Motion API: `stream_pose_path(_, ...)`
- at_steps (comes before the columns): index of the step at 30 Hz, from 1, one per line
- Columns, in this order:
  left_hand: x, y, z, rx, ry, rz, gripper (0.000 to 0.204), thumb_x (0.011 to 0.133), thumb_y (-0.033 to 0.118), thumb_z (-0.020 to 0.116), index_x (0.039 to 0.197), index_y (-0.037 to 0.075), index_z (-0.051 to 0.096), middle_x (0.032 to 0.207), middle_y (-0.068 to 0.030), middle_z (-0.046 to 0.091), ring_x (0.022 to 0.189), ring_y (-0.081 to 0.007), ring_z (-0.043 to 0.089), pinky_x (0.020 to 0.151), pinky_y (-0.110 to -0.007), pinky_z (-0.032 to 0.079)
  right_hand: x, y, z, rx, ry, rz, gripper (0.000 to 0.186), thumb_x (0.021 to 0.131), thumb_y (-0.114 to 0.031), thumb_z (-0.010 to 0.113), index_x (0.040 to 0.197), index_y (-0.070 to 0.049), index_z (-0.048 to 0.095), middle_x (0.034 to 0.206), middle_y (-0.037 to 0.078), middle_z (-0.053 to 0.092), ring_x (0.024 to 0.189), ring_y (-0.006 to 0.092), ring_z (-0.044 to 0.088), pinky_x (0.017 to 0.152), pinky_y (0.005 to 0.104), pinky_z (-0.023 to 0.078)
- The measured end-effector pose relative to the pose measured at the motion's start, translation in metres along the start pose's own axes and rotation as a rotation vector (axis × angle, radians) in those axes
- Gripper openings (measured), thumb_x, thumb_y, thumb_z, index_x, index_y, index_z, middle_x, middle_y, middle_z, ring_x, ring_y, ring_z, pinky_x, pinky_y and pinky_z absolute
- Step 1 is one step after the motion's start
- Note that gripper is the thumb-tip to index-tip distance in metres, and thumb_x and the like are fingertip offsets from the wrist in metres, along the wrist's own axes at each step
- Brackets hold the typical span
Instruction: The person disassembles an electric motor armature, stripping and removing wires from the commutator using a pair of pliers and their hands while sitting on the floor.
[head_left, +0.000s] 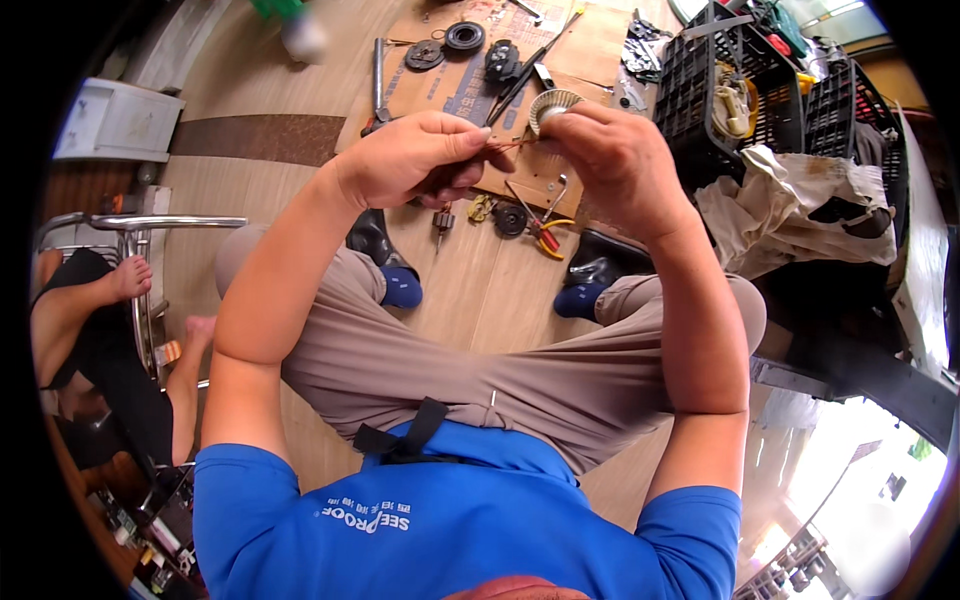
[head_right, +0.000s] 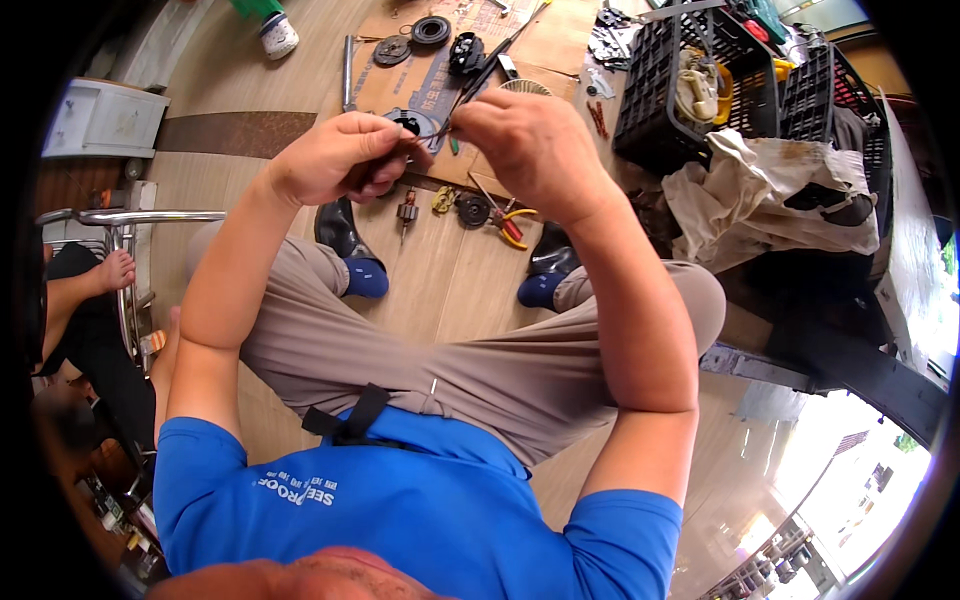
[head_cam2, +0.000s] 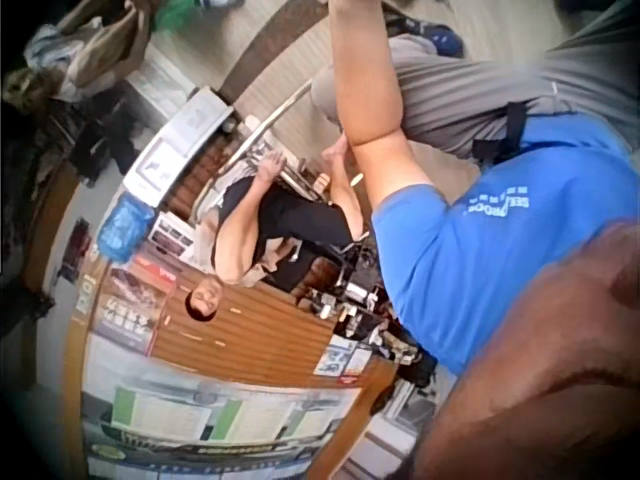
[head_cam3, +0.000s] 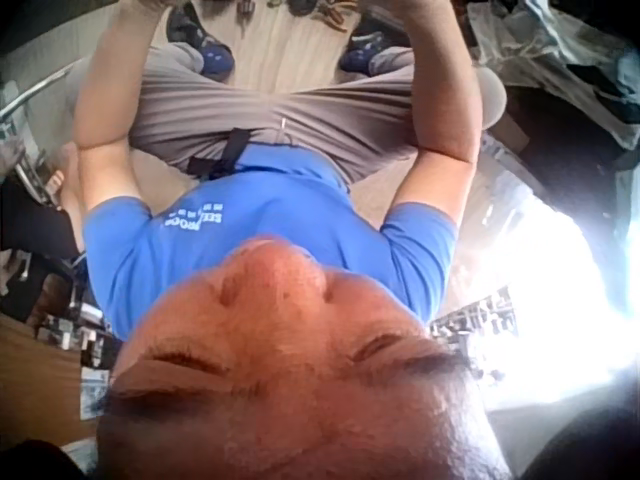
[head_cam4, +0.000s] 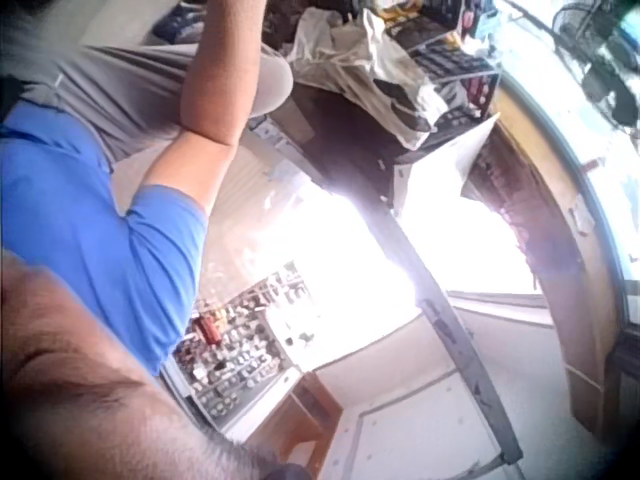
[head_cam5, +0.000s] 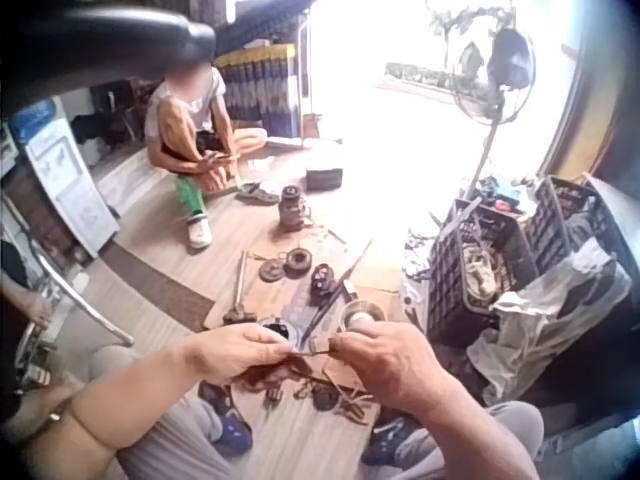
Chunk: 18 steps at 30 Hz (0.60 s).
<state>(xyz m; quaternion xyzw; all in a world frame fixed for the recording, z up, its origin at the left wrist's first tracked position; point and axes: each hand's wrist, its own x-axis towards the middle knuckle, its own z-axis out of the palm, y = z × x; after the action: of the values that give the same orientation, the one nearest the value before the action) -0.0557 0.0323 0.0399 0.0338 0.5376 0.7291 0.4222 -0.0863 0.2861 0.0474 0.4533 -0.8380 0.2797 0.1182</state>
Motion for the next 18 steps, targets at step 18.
stream_pose_path(18, 0.002, -0.007, -0.01, 0.194, 0.186, 0.02, 0.019, 0.09, 0.009, 0.067, 0.1, -0.007, 0.07, 0.072, -0.0041, 0.063, 0.058, -0.0098, 0.052, 0.053, -0.023, 0.042, 0.001, -0.003, -0.004, -0.081, -0.048, -0.083, 0.031, 0.07, 0.003, 0.062, 0.099, -0.006, 0.063, 0.084, 0.01, 0.061, 0.076, 0.0324, 0.062, 0.063, 0.0388, 0.051)
